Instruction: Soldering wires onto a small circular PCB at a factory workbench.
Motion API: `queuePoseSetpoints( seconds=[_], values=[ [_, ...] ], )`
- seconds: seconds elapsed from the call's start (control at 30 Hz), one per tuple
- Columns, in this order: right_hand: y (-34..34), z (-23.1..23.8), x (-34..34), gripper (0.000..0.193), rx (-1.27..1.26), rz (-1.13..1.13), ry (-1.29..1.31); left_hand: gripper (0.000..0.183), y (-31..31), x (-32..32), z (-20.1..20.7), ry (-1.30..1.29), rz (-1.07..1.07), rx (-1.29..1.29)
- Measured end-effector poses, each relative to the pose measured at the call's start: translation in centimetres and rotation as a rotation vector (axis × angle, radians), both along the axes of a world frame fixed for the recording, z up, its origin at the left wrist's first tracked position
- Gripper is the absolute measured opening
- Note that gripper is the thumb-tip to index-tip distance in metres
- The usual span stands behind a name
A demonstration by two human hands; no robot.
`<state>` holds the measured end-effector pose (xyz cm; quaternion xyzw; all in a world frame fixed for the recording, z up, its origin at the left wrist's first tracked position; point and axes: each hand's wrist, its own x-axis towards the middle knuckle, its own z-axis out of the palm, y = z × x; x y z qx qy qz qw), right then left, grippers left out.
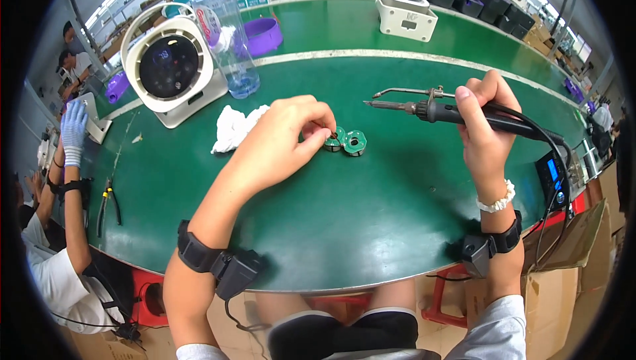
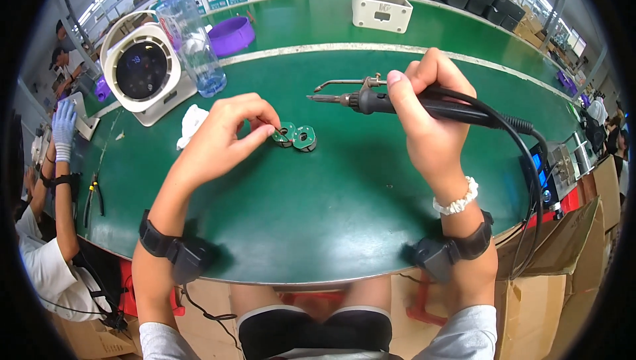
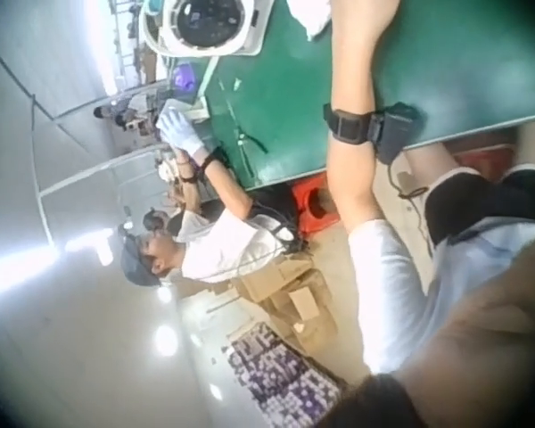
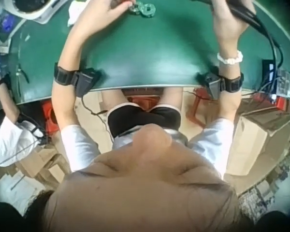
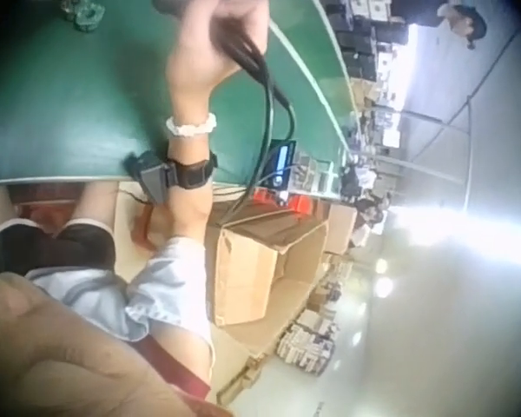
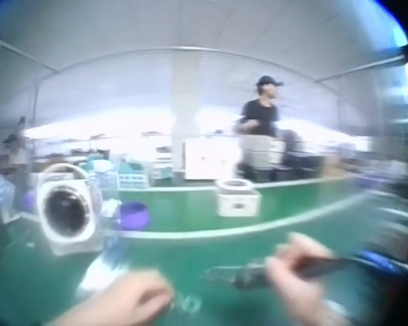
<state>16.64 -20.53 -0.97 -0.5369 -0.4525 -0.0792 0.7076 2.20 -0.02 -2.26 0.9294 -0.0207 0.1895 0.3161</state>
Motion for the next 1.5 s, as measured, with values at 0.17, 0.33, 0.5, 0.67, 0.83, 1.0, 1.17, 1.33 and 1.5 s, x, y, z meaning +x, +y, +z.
queuePoseSetpoints(
  seconds=[0.17,0.33,0.5,0.67,0.83,1.0,1.17,1.33,1.5],
  values=[
    [0.6,-0.4,-0.8,0.028,-0.113,-0.022,0.000,0.003,0.1,0.0,0.0,0.009,0.037,-0.022],
    [0.2,0.0,-0.8,0.028,-0.097,-0.052,-0.054,0.003,-1.3,-0.1,0.4,0.018,-0.008,-0.098],
    [0.4,-0.3,-0.6,0.026,-0.097,-0.033,-0.071,0.003,-1.0,-0.2,-0.3,-0.033,0.027,-0.042],
    [0.3,-0.3,-0.4,0.028,-0.121,-0.047,-0.050,0.004,-1.6,-0.5,0.4,-0.015,0.072,-0.030],
    [0.4,-0.6,-0.1,0.029,-0.111,-0.049,-0.053,0.005,-1.9,-0.5,0.8,-0.009,0.081,-0.077],
    [0.6,-0.8,0.1,0.029,-0.094,-0.048,-0.060,0.004,-1.9,-0.6,0.9,-0.001,0.064,-0.049],
    [0.8,-0.9,0.1,0.028,-0.107,-0.031,-0.055,0.001,-1.7,-1.2,1.0,-0.030,0.075,-0.040],
    [0.4,-0.8,0.0,0.028,-0.097,-0.033,-0.054,0.003,-1.9,-1.0,0.9,-0.050,0.061,-0.015],
    [-0.2,-0.5,0.1,0.027,-0.130,-0.066,-0.137,0.005,-2.4,-0.2,0.0,-0.140,0.017,-0.063]
  ],
)
